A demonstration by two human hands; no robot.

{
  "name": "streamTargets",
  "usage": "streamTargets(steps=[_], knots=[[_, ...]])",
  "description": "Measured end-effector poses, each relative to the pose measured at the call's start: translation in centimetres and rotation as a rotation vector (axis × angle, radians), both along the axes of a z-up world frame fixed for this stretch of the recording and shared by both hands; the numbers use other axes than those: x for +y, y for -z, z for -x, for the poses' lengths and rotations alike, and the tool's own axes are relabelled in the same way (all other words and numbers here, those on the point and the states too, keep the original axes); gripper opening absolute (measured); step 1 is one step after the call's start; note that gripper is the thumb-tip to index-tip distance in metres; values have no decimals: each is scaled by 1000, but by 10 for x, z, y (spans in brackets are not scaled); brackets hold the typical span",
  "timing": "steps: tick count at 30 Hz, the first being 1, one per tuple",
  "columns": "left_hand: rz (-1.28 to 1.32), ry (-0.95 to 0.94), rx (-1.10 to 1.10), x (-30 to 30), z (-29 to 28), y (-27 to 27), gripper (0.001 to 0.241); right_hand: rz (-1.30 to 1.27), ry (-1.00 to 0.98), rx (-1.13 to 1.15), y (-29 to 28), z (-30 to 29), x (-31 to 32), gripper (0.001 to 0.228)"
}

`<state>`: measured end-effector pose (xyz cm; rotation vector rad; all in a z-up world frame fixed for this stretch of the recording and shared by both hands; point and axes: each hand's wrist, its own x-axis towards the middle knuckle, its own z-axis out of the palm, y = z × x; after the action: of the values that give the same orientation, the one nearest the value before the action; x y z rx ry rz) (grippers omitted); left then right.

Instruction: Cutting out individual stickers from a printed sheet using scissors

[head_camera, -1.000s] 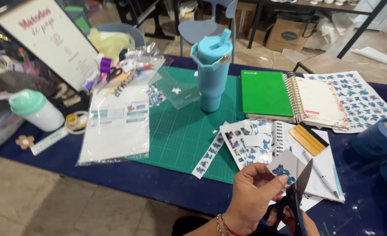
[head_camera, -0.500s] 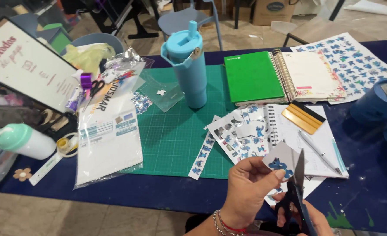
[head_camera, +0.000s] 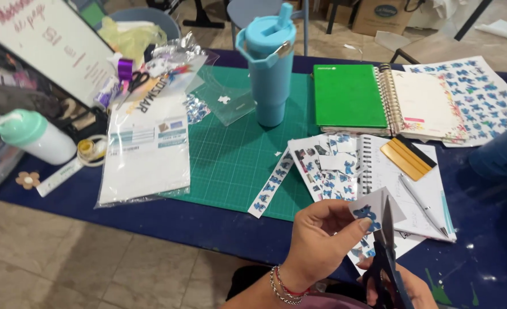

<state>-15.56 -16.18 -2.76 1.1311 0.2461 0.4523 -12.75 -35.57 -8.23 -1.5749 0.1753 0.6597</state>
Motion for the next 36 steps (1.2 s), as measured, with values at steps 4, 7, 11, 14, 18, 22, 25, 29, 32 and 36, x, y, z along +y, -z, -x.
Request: streamTargets(steps=[4,7,11,14,18,22,25,29,32,36], knots=[[90,51,-62,-6,-2,1,20,-97,-256,-260,20,-2,-23,74],[86,92,-70,-5,-3,-2,12,-85,-260,-242,18,1,-26,71],[89,115,-84,-3,-4,-5,8,-59,-186,-145,1,2,-21,93],[29,26,-101,-3,-4,-3,8,-122,-181,-257,21,0,-26,104],[2,-2,-159,-2,1,-11,18,-16,-236,-196,14,-3,-23,77],[-27,-6,-92,0,1,-17,20,38,-72,-149,-3,7,-10,42],[-60,3,-85,-1,-1,-19,16,-66,-215,-180,24,-8,-23,58],[-73,29,-103,-4,-1,-14,13,-279,-483,-267,36,-12,-31,82],[-57,22,-112,-2,-2,-12,14,-226,-431,-271,39,-13,-26,75],[-13,-9,-110,-4,1,-19,15,-150,-258,-277,26,-2,-11,68]])
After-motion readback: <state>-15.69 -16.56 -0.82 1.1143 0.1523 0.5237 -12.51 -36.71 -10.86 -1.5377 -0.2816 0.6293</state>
